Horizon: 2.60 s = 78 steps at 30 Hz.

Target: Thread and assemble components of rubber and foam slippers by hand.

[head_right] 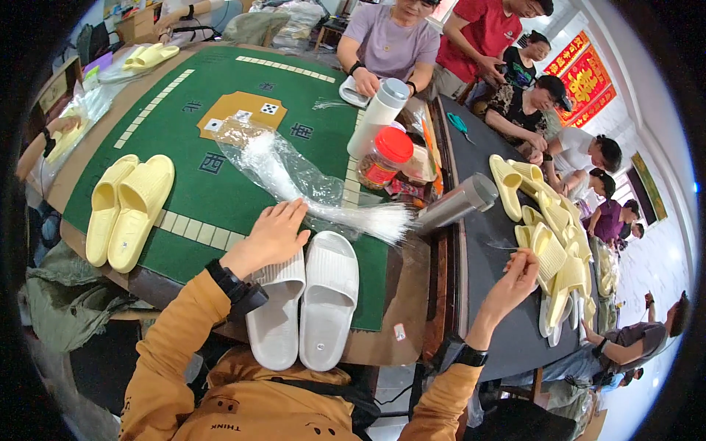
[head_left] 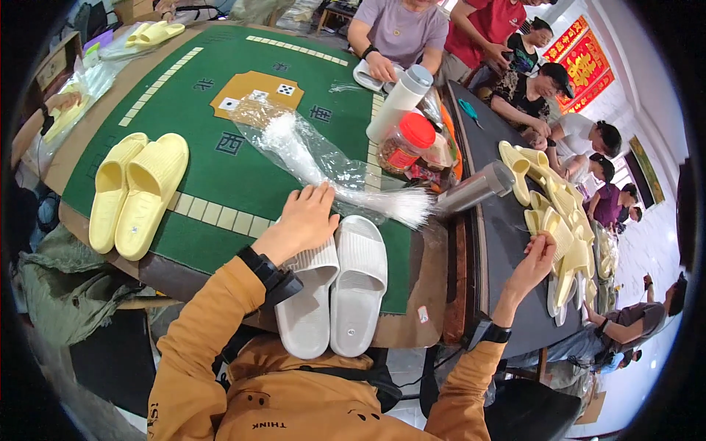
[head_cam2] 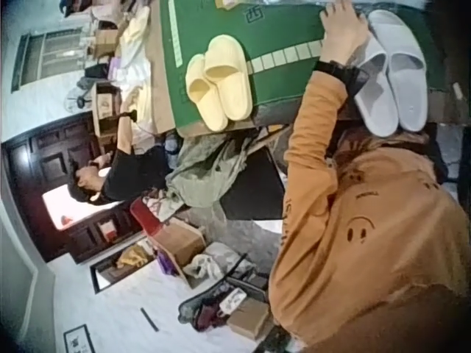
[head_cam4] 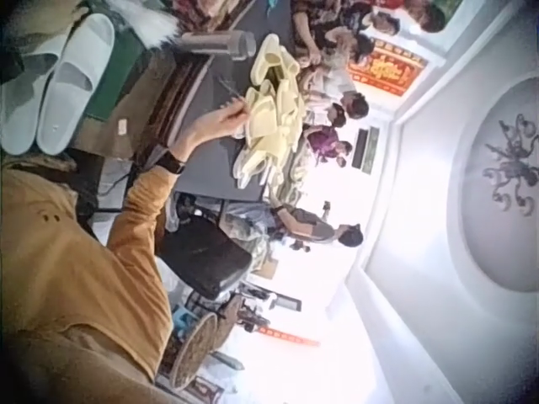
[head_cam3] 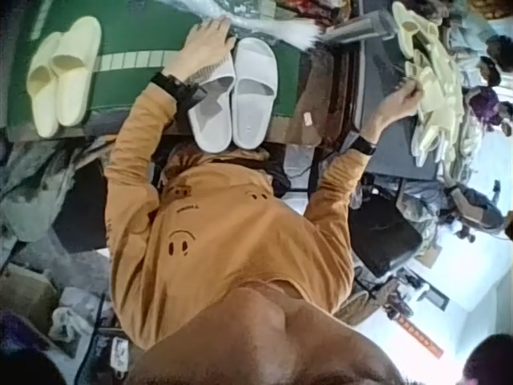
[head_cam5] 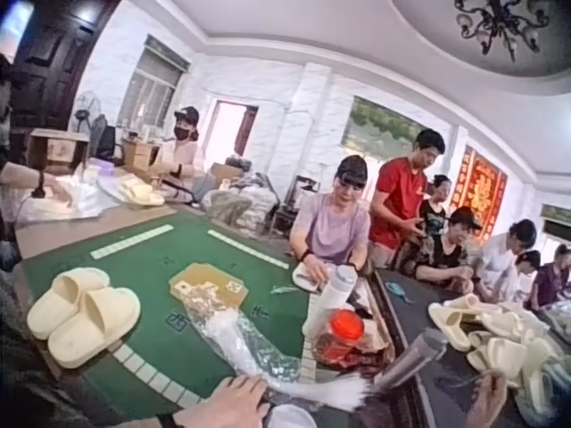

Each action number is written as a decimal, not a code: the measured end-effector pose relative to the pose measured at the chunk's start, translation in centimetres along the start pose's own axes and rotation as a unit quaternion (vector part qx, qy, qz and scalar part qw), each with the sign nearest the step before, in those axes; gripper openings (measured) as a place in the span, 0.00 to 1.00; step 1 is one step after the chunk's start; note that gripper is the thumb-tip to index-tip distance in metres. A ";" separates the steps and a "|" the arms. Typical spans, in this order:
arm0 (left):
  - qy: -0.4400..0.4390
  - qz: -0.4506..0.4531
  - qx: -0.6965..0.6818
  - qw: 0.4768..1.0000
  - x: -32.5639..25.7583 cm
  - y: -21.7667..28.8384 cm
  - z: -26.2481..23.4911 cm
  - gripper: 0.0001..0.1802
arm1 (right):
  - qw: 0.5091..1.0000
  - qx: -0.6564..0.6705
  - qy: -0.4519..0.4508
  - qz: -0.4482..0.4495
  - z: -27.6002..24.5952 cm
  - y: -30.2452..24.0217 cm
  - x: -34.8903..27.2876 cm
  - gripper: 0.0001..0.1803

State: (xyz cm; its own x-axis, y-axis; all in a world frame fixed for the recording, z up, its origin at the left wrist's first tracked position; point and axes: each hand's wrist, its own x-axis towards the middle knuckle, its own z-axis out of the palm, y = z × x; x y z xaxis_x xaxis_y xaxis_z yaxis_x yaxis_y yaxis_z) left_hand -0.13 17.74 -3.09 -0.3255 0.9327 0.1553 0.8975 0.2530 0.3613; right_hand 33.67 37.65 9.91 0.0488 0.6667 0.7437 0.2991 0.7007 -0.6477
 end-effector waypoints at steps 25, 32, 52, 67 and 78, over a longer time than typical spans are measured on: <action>0.023 0.130 -0.336 0.933 -10.4 6.2 -9.3 0.21 | 0.939 -0.034 -0.341 0.028 2.5 -9.2 -11.4 0.05; 0.036 0.112 -0.259 0.959 -11.1 6.7 -7.4 0.27 | 0.886 0.026 -0.453 -0.099 2.4 -11.9 -12.9 0.07; 0.162 0.179 -0.027 0.970 -15.0 5.0 -11.7 0.09 | 0.755 0.199 -0.615 -0.110 1.1 -11.8 -14.5 0.09; -0.028 0.191 0.155 0.969 -18.5 6.9 -11.0 0.11 | 0.712 0.180 -0.673 -0.091 4.1 -9.1 -16.4 0.05; -0.061 0.239 0.085 0.965 -20.0 9.4 -10.5 0.12 | 0.703 0.156 -0.689 -0.082 3.6 -9.0 -16.1 0.04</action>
State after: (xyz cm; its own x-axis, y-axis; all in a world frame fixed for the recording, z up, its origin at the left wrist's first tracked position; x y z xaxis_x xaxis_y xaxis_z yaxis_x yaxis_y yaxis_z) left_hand 11.69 -1.28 6.86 0.1661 0.9741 0.1532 0.9757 -0.1849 0.1176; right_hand 26.79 21.57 3.17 -0.9958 0.0323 0.0852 -0.0411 0.6754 -0.7363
